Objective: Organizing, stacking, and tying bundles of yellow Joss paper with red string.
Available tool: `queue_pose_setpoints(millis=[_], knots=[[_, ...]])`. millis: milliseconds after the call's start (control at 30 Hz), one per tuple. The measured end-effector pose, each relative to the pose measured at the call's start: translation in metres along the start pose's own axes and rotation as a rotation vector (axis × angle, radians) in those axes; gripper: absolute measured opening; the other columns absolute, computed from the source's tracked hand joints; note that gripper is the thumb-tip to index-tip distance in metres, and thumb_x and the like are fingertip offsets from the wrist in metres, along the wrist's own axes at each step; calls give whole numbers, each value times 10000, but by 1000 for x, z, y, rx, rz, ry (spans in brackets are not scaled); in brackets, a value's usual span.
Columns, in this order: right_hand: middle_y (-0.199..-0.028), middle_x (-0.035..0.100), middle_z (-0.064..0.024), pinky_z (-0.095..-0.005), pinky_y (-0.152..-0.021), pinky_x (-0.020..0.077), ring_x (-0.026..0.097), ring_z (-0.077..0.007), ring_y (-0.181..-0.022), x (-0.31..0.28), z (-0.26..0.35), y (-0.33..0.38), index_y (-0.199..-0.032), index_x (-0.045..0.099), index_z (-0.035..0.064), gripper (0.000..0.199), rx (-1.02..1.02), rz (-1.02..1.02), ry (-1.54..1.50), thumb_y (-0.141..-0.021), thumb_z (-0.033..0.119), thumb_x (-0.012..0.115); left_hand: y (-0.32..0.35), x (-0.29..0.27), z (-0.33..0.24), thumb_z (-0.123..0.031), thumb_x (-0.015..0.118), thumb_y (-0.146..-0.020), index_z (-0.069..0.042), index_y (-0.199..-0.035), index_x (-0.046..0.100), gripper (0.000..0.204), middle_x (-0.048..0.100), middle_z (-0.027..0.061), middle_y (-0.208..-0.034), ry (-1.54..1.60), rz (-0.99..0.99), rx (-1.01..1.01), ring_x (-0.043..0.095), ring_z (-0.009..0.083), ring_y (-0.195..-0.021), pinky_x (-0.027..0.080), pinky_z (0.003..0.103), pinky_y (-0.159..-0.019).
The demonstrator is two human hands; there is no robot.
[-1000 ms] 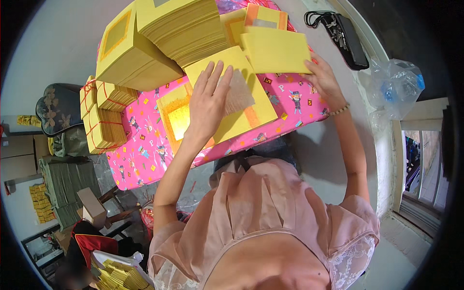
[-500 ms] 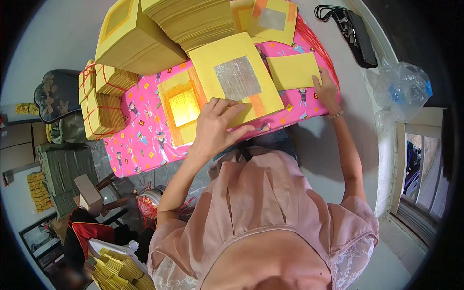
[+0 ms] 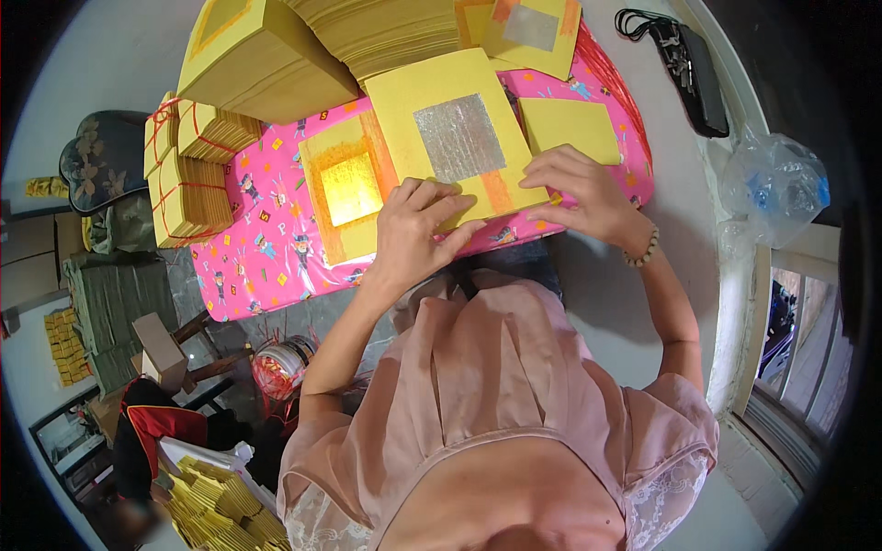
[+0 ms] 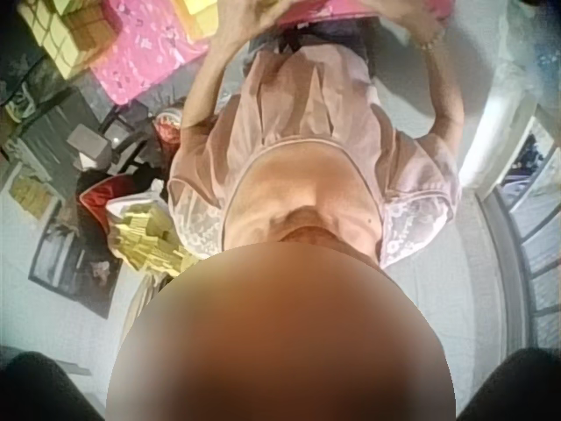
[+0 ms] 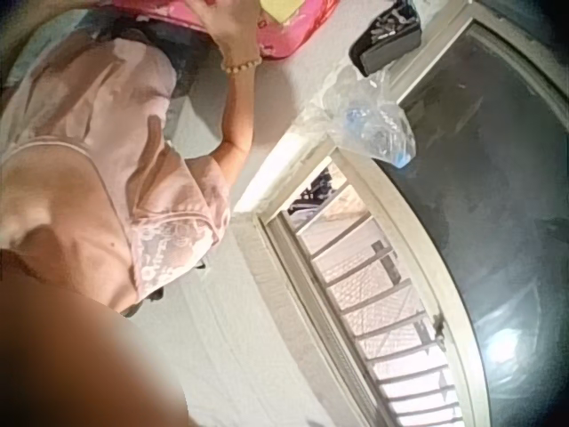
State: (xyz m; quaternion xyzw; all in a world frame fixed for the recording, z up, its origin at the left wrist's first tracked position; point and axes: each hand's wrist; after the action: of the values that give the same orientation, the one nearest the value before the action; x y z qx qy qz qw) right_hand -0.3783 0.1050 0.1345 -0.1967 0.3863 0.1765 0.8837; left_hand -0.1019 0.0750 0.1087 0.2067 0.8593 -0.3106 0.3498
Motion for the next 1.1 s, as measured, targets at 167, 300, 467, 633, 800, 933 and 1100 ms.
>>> queue_pose_setpoints(millis=[167, 300, 467, 633, 800, 933, 1100], knots=[[-1031, 635, -85, -364, -859, 490, 599, -264, -978, 2, -5, -3, -993, 693, 48, 236, -6, 47, 10, -798, 158, 768, -2, 0, -2, -182, 845, -706, -92, -943, 785, 261, 708, 79, -918, 52, -30, -42, 622, 223, -815, 518, 332, -724], [-1025, 638, -83, -357, -844, 495, 602, -259, -971, 4, -7, -4, -969, 703, 45, 189, -6, 27, 8, -815, 144, 752, -4, 1, -2, -184, 824, -739, -96, -891, 798, 177, 716, 72, -878, 65, -40, -75, 605, 212, -753, 503, 319, -679], [-1000, 648, -80, -343, -821, 499, 604, -247, -957, 4, -8, -6, -937, 716, 49, 108, -6, 25, 2, -846, 107, 719, -5, 1, -1, -186, 797, -774, -94, -868, 799, 132, 719, 68, -862, 75, -47, -83, 590, 211, -718, 489, 319, -656], [-988, 650, -82, -345, -809, 498, 605, -247, -941, 4, -5, -8, -910, 718, 44, 80, 17, 29, 3, -856, 103, 709, -3, 2, -1, -177, 787, -778, -83, -871, 797, 133, 718, 74, -862, 68, -56, -70, 594, 221, -722, 492, 330, -666], [-911, 632, -57, -360, -742, 506, 603, -247, -855, 7, -6, -10, -872, 675, 32, 140, -8, -30, 8, -856, 166, 712, -4, 2, -2, -168, 785, -776, -68, -862, 795, 132, 717, 78, -862, 72, -53, -80, 593, 226, -727, 491, 334, -667], [-906, 629, -59, -361, -739, 498, 596, -249, -849, 6, -5, -12, -868, 670, 29, 142, -13, -36, 1, -863, 167, 703, -3, 3, -2, -159, 785, -776, -63, -858, 794, 126, 715, 77, -860, 67, -56, -95, 589, 227, -723, 489, 332, -663], [-905, 626, -64, -365, -743, 493, 593, -255, -852, 5, -6, -13, -867, 666, 25, 149, 1, -23, 1, -873, 172, 689, -5, 5, -1, -154, 785, -777, -64, -853, 794, 118, 717, 77, -858, 67, -65, -94, 589, 226, -720, 490, 331, -656]])
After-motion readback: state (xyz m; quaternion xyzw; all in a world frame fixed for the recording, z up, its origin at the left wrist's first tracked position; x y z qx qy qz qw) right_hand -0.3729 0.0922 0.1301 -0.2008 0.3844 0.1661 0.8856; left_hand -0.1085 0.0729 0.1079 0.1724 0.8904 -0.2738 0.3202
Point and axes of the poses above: each hand's wrist, its own y-axis away from the middle knuckle, its own x-axis out of the palm, z = x × y
